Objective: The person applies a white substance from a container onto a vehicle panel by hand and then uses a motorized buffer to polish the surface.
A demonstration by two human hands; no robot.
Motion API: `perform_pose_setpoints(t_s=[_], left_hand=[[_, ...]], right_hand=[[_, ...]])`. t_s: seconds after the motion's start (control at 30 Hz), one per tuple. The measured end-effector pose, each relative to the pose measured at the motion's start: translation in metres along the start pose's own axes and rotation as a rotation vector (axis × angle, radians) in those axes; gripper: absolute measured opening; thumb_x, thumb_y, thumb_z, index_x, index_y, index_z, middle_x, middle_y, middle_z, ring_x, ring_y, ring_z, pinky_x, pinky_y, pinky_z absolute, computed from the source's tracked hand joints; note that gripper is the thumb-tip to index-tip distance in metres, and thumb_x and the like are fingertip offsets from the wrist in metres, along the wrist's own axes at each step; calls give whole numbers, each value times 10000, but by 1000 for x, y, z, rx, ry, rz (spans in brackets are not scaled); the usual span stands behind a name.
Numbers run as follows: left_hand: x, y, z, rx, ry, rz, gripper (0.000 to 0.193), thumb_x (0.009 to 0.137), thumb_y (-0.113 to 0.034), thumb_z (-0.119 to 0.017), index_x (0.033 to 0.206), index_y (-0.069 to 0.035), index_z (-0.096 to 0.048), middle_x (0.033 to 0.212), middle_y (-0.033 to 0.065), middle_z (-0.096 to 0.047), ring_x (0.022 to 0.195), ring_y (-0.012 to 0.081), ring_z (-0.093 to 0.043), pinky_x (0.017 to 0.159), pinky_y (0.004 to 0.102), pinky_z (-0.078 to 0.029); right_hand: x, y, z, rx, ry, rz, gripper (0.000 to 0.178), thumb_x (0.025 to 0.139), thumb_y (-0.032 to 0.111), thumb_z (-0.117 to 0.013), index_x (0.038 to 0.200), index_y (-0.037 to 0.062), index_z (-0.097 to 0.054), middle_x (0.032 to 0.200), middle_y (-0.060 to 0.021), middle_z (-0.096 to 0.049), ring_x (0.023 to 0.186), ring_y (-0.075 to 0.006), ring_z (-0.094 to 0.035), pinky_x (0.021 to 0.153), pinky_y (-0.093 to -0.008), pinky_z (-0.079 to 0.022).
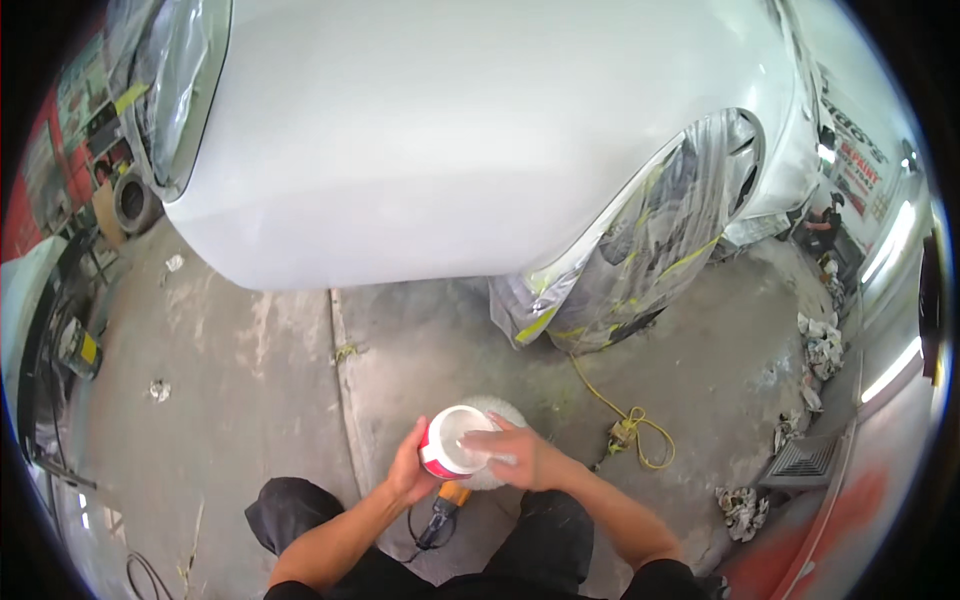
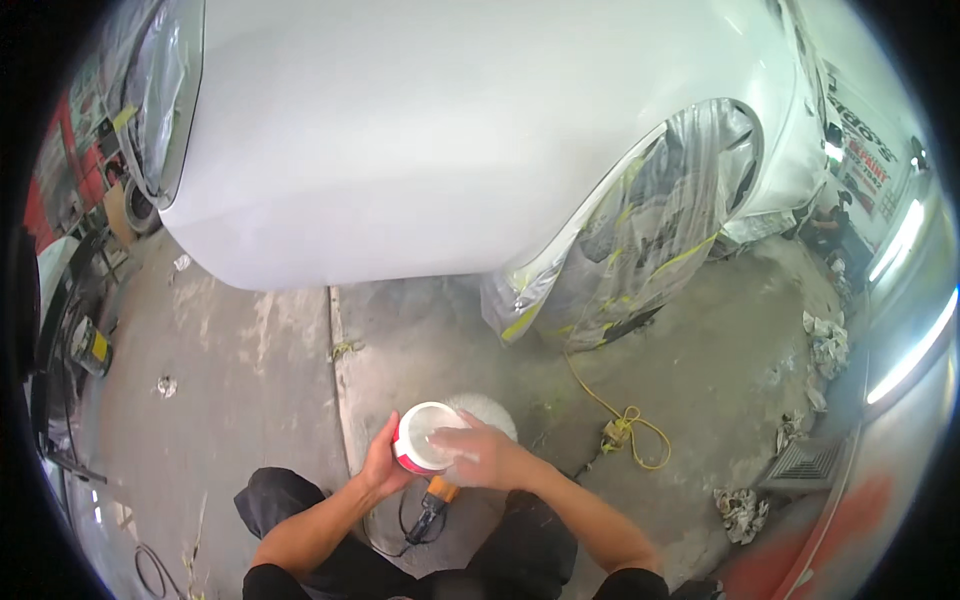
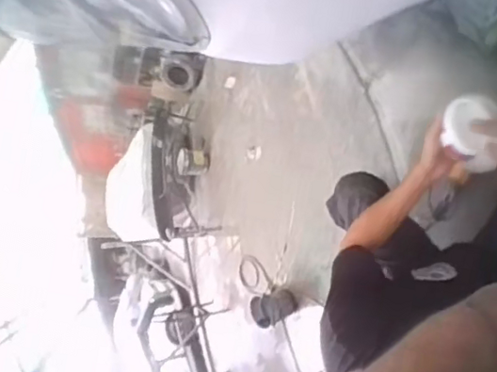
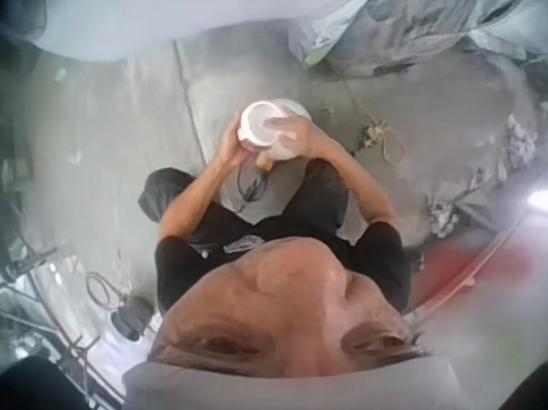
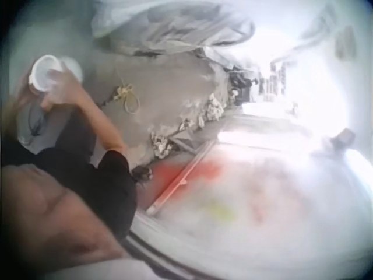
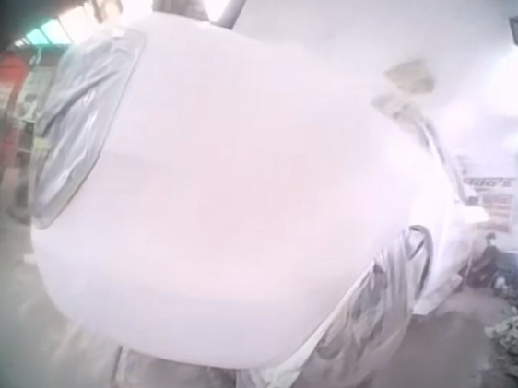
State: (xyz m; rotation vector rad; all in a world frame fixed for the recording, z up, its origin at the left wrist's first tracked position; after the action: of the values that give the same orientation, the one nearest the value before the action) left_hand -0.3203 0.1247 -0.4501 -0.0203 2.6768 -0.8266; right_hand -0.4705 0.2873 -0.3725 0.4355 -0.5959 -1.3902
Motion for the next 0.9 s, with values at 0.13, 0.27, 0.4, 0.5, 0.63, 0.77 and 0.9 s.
perform_pose_setpoints(t_s=[0.13,0.27,0.4,0.5,0.63,0.77,0.9], left_hand=[[3,-2,-8,5,-68,12,726,1022,-670,-230,1502,-164,-431,1519,123,-471,1362,384,-473,1030,645,-404],[-7,-10,4,-37,-31,-61,715,1020,-668,-242,1485,-166,-449,1480,133,-508,1320,384,-509,970,642,-446],[-14,-7,6,-44,-5,-86,728,1008,-682,-258,1478,-163,-458,1465,135,-522,1309,385,-518,956,636,-459],[-18,-5,1,-5,-23,-86,735,1001,-691,-266,1475,-164,-461,1471,134,-518,1314,387,-514,959,643,-451],[-33,-13,16,9,-41,-125,733,999,-693,-267,1476,-172,-463,1477,133,-514,1323,386,-509,964,646,-446],[-38,-12,8,-20,-78,-134,732,995,-697,-265,1480,-185,-462,1482,131,-510,1333,387,-503,973,645,-445],[-48,-25,22,8,-87,-213,720,999,-689,-262,1474,-188,-467,1478,131,-513,1330,397,-503,959,658,-450]], right_hand=[[4,-38,7,1572,-502,177,505,869,39,-537,1361,-73,-556,1359,-199,-617,1325,-341,-542,1207,-558,-284],[33,-30,106,1218,-825,486,513,857,31,-538,1357,-82,-549,1371,-222,-598,1322,-363,-537,1206,-564,-289],[54,-34,247,634,-1340,471,507,947,52,-539,1420,-114,-464,1440,-244,-528,1384,-305,-477,1190,-394,-341],[70,-55,293,381,-1554,327,572,924,68,-542,1460,-94,-424,1511,-243,-451,1444,-316,-400,1209,-403,-294],[127,-50,245,-525,-1184,202,633,897,91,-547,1496,-45,-393,1560,-238,-385,1477,-376,-326,1225,-434,-240],[102,-68,270,-535,-1387,141,598,940,140,-534,1479,-69,-384,1557,-263,-369,1469,-411,-317,1220,-464,-245],[100,-75,290,-511,-1366,60,602,968,186,-539,1474,-94,-372,1558,-300,-339,1467,-422,-310,1214,-448,-261]])
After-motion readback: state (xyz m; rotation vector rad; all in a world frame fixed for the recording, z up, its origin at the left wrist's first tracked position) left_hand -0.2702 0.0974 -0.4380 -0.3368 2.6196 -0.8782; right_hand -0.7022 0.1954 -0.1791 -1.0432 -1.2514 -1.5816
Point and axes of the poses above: each hand's wrist, its own x-axis towards the middle knuckle, its own z-axis out of the back of the hand, y = z × x, the point moved 1 cm from there along x, towards the middle knuckle
